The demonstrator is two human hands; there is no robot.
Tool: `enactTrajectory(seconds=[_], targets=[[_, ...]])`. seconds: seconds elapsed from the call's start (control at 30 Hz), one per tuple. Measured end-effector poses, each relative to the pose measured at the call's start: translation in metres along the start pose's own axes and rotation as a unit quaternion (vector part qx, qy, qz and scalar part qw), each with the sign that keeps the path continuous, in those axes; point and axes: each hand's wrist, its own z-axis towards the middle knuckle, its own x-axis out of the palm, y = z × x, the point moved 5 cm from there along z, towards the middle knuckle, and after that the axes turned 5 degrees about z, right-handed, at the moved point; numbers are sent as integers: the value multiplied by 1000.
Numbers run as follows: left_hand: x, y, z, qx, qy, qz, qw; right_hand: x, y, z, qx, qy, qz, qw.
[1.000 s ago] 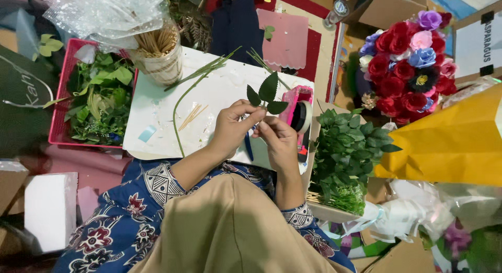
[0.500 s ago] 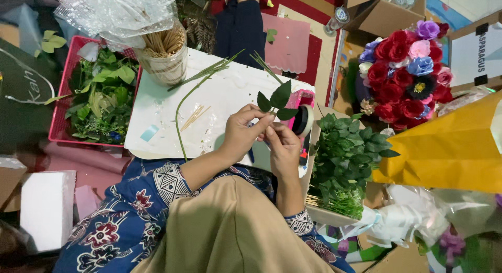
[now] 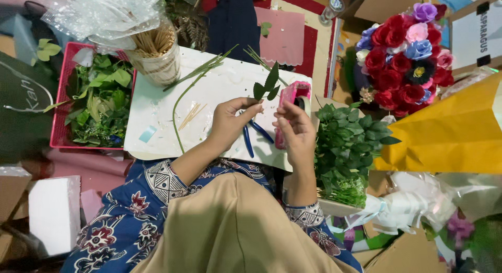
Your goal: The person prepares floral greenery by attaching leaves to stems using tape and pliers while working on a low table-top surface.
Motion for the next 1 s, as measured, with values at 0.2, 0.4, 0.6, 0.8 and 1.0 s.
enactTrajectory(seconds=[0.2, 0.4, 0.6, 0.8, 1.0], targets=[[8, 12, -9, -20, 64, 6, 998, -1, -33, 18, 35, 57, 60, 996], [1, 31, -16, -48, 136, 37, 989, -6, -58, 2, 95, -4, 87, 992], [4, 35, -27, -163, 194, -11, 967, 0, -33, -14, 91, 5, 109, 990], [11, 32, -32, -189, 164, -42, 967, -4, -44, -25, 89, 1, 158, 983], [10, 31, -34, -111, 186, -2, 976, -6, -33, -23, 52, 28, 73, 996]])
